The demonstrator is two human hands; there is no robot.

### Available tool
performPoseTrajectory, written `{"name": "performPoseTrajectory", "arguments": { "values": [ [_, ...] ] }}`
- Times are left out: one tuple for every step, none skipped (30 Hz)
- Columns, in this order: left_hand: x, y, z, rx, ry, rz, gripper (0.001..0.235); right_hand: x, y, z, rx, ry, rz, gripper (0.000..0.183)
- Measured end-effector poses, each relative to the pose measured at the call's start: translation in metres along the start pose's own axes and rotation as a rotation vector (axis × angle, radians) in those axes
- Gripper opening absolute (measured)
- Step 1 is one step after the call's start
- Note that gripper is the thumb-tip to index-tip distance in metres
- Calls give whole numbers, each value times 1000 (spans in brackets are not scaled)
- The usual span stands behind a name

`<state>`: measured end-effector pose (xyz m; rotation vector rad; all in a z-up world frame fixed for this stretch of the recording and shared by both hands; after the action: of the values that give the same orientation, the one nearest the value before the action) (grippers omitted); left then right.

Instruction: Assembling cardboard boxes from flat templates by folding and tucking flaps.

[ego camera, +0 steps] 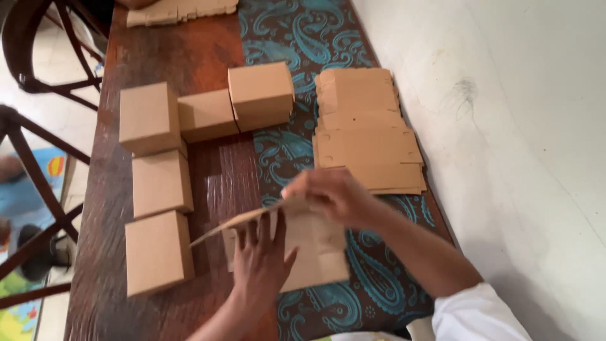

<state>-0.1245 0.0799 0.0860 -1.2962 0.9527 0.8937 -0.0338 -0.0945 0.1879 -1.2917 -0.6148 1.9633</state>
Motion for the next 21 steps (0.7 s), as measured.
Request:
{"name": "performPoseTrajectory", "arguments": {
  "values": [
    [1,-6,-4,-6,-1,10,98,-2,-7,-7,4,-11,3,41],
    [2,-12,-9,4,48,4,88,-4,-12,-16,57,-74,-52,38],
    [2,-18,-13,13,97,-2,78,-7,-17,-24,109,-138,-107,36],
    [14,-24,-14,14,96,1,78,-11,-19,-29,113,-139,-108,36],
    [26,-30,-15,20,117,11,79,-15,-22,-34,115,-67,-99,37],
    [39,-36,-16,23,138,22,81,-19,-24,-39,116,5,-88,38],
    [45,-41,-14,23,138,25,81,-21,-21,-38,119,3,-88,38],
    [53,-44,-11,25,160,47,73,-23,-18,-38,162,57,-90,35],
    [61,-48,-9,28,182,68,69,-25,-15,-39,206,111,-92,32],
    [66,-49,-6,26,184,65,69,-28,-9,-39,204,113,-89,32],
    [70,-50,-4,60,257,50,67,-30,-4,-40,260,135,-67,27],
    [74,-51,-1,98,330,38,67,-31,3,-42,319,156,-49,23],
    [93,-53,3,101,332,38,67,-33,13,-47,321,159,-49,23],
    [112,-52,7,126,365,93,68,-33,23,-53,330,185,4,18],
    [132,-52,11,150,399,149,71,-32,33,-58,338,210,57,12],
    [127,-55,16,147,401,152,71,-31,36,-57,340,208,60,12],
    [123,-58,20,180,404,166,73,-29,40,-55,340,194,109,11],
    [118,-60,24,212,407,182,75,-26,44,-53,341,178,157,10],
    [113,-61,25,209,409,186,75,-22,48,-56,343,174,160,10],
    [109,-62,25,199,400,219,73,-18,53,-59,314,225,211,10],
    [105,-63,24,189,392,253,70,-14,57,-61,284,276,261,11]
  ]
}}
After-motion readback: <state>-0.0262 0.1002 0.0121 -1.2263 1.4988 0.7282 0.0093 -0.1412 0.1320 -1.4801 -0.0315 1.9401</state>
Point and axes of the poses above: each hand's wrist, its own y-axis away from the middle knuckle, its own x-axis out of the palm, z = x × y, the point moved 3 cm from there along -y, towards the middle knuckle, and after that the axes turned 14 degrees about -x, right-handed, at the moved point
